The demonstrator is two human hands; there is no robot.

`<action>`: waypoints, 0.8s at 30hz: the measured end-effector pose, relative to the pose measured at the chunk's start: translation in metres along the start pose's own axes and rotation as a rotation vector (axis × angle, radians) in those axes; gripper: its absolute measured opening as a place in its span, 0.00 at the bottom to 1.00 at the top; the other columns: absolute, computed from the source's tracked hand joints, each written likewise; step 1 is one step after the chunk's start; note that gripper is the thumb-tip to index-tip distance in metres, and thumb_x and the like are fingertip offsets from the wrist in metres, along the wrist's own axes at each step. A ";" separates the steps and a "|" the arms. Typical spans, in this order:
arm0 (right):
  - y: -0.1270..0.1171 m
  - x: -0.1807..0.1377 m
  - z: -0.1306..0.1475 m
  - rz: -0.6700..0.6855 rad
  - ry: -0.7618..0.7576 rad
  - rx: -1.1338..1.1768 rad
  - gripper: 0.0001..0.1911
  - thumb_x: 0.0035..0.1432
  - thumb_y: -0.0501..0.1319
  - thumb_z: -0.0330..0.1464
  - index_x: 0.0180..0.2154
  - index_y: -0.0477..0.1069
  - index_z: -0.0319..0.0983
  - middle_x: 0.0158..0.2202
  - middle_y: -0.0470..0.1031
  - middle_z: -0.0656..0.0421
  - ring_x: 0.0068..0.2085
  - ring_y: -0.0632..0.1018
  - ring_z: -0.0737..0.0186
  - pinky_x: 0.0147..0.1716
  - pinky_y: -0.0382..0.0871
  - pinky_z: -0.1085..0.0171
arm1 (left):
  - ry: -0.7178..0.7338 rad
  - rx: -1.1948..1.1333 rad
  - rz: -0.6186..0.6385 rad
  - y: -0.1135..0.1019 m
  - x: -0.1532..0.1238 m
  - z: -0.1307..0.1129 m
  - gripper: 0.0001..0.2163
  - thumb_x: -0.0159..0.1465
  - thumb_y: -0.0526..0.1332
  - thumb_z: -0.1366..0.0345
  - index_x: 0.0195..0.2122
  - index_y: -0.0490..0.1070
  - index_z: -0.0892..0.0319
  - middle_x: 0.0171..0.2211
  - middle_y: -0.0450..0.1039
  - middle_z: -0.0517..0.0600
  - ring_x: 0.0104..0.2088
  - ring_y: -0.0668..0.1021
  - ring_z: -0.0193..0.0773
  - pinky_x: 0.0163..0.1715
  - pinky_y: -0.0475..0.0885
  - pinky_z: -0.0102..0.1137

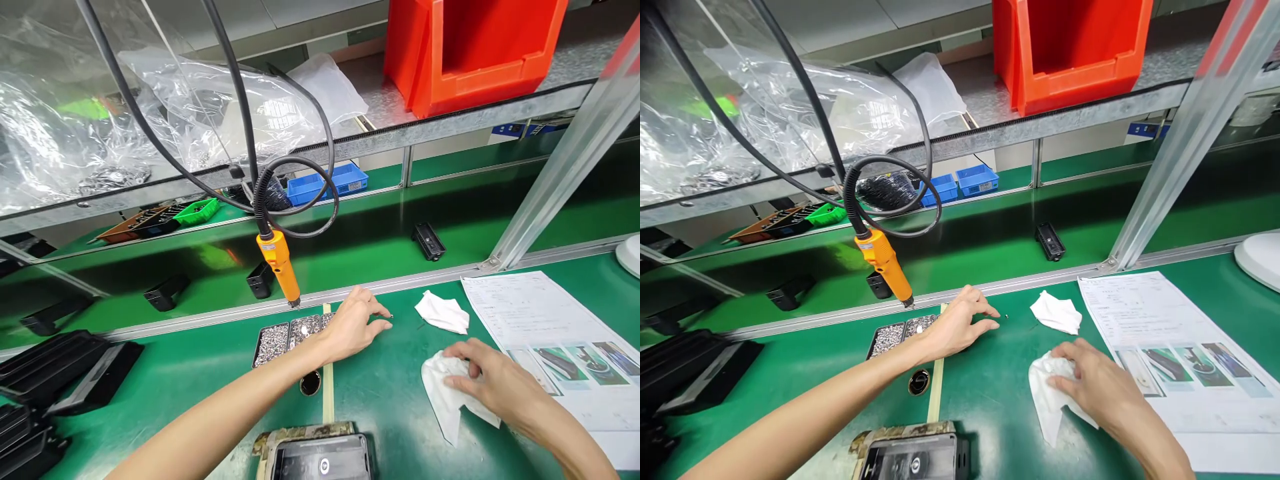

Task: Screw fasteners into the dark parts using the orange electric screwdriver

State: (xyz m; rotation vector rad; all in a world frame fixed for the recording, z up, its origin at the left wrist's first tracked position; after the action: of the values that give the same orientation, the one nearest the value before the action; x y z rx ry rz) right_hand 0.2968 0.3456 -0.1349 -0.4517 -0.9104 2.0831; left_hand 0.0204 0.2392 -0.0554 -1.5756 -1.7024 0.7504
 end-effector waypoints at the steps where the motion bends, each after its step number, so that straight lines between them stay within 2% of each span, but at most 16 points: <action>1: 0.000 -0.003 0.003 0.041 0.004 0.017 0.10 0.46 0.69 0.42 0.33 0.78 0.47 0.30 0.73 0.61 0.25 0.72 0.61 0.25 0.60 0.62 | -0.036 -0.044 -0.005 -0.004 -0.008 -0.002 0.07 0.68 0.69 0.64 0.46 0.83 0.58 0.40 0.75 0.53 0.49 0.71 0.47 0.52 0.67 0.41; 2: 0.001 -0.005 0.007 0.073 0.005 0.040 0.08 0.46 0.68 0.40 0.29 0.75 0.46 0.28 0.71 0.61 0.25 0.70 0.62 0.26 0.57 0.62 | -0.074 -0.090 -0.005 -0.007 -0.016 -0.003 0.07 0.68 0.68 0.63 0.45 0.83 0.57 0.40 0.76 0.52 0.48 0.72 0.47 0.51 0.68 0.40; 4: 0.003 -0.008 0.020 0.126 -0.003 0.119 0.10 0.51 0.68 0.41 0.27 0.72 0.44 0.26 0.69 0.62 0.25 0.68 0.62 0.27 0.55 0.62 | -0.147 -0.190 0.017 -0.007 -0.029 -0.007 0.08 0.69 0.67 0.59 0.43 0.83 0.57 0.37 0.77 0.50 0.43 0.74 0.44 0.44 0.68 0.36; 6: 0.007 -0.010 0.039 0.167 -0.010 0.248 0.14 0.60 0.66 0.48 0.33 0.73 0.45 0.27 0.70 0.62 0.28 0.69 0.62 0.29 0.58 0.62 | -0.198 -0.289 0.067 -0.001 -0.039 -0.013 0.13 0.69 0.66 0.54 0.46 0.82 0.57 0.35 0.77 0.49 0.36 0.74 0.40 0.36 0.68 0.32; 8: 0.013 -0.013 0.060 0.195 -0.002 0.404 0.19 0.65 0.62 0.54 0.41 0.73 0.45 0.30 0.72 0.63 0.31 0.71 0.62 0.30 0.61 0.63 | -0.228 -0.425 0.133 0.011 -0.045 -0.022 0.19 0.67 0.67 0.49 0.48 0.80 0.60 0.34 0.77 0.48 0.31 0.73 0.37 0.32 0.67 0.30; 10: 0.020 -0.016 0.078 0.219 0.007 0.547 0.23 0.66 0.61 0.56 0.45 0.71 0.44 0.33 0.74 0.62 0.32 0.72 0.62 0.30 0.64 0.64 | -0.253 -0.559 0.164 0.022 -0.048 -0.030 0.23 0.64 0.68 0.45 0.45 0.78 0.63 0.32 0.74 0.48 0.31 0.71 0.35 0.31 0.67 0.29; 12: 0.025 -0.019 0.091 0.235 0.009 0.646 0.24 0.66 0.61 0.56 0.47 0.70 0.43 0.36 0.75 0.61 0.34 0.73 0.62 0.32 0.67 0.64 | -0.280 -0.627 0.150 0.027 -0.051 -0.034 0.22 0.64 0.66 0.45 0.39 0.76 0.63 0.30 0.70 0.46 0.29 0.68 0.34 0.29 0.64 0.28; 15: 0.024 -0.022 0.098 0.233 0.019 0.691 0.25 0.66 0.62 0.56 0.45 0.70 0.42 0.34 0.73 0.61 0.33 0.72 0.62 0.34 0.67 0.63 | -0.310 -0.571 0.100 0.023 -0.058 -0.033 0.16 0.67 0.64 0.51 0.36 0.73 0.61 0.27 0.65 0.43 0.27 0.63 0.32 0.28 0.58 0.29; 19: 0.015 -0.023 0.097 0.212 0.036 0.677 0.24 0.64 0.64 0.56 0.43 0.72 0.42 0.30 0.68 0.62 0.32 0.68 0.62 0.34 0.65 0.62 | -0.333 -0.473 0.084 0.011 -0.070 -0.023 0.09 0.71 0.56 0.58 0.38 0.68 0.58 0.29 0.66 0.44 0.29 0.66 0.35 0.30 0.61 0.29; 22: 0.017 -0.029 0.101 0.312 0.029 0.760 0.23 0.65 0.63 0.56 0.41 0.69 0.43 0.29 0.66 0.63 0.29 0.67 0.64 0.32 0.63 0.62 | -0.314 -0.382 0.109 0.006 -0.079 -0.018 0.11 0.73 0.52 0.58 0.35 0.64 0.57 0.28 0.65 0.44 0.30 0.68 0.37 0.32 0.62 0.31; 24: 0.019 -0.033 0.102 0.394 0.030 0.807 0.24 0.67 0.60 0.56 0.38 0.67 0.42 0.26 0.63 0.65 0.25 0.63 0.68 0.28 0.57 0.64 | -0.294 -0.304 0.119 0.002 -0.086 -0.018 0.13 0.75 0.51 0.57 0.34 0.63 0.56 0.28 0.64 0.45 0.30 0.68 0.38 0.32 0.61 0.32</action>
State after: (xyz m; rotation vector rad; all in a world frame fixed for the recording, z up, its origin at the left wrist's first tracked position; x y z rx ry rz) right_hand 0.2479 0.2661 -0.0794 -0.2281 0.0988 2.5652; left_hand 0.0381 0.1536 -0.0554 -1.8591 -2.0247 0.8477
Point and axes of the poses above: each hand's wrist, its own x-axis towards the middle knuckle, its own y-axis out of the palm, z = x × y, the point moved 2 cm from there along x, towards the middle knuckle
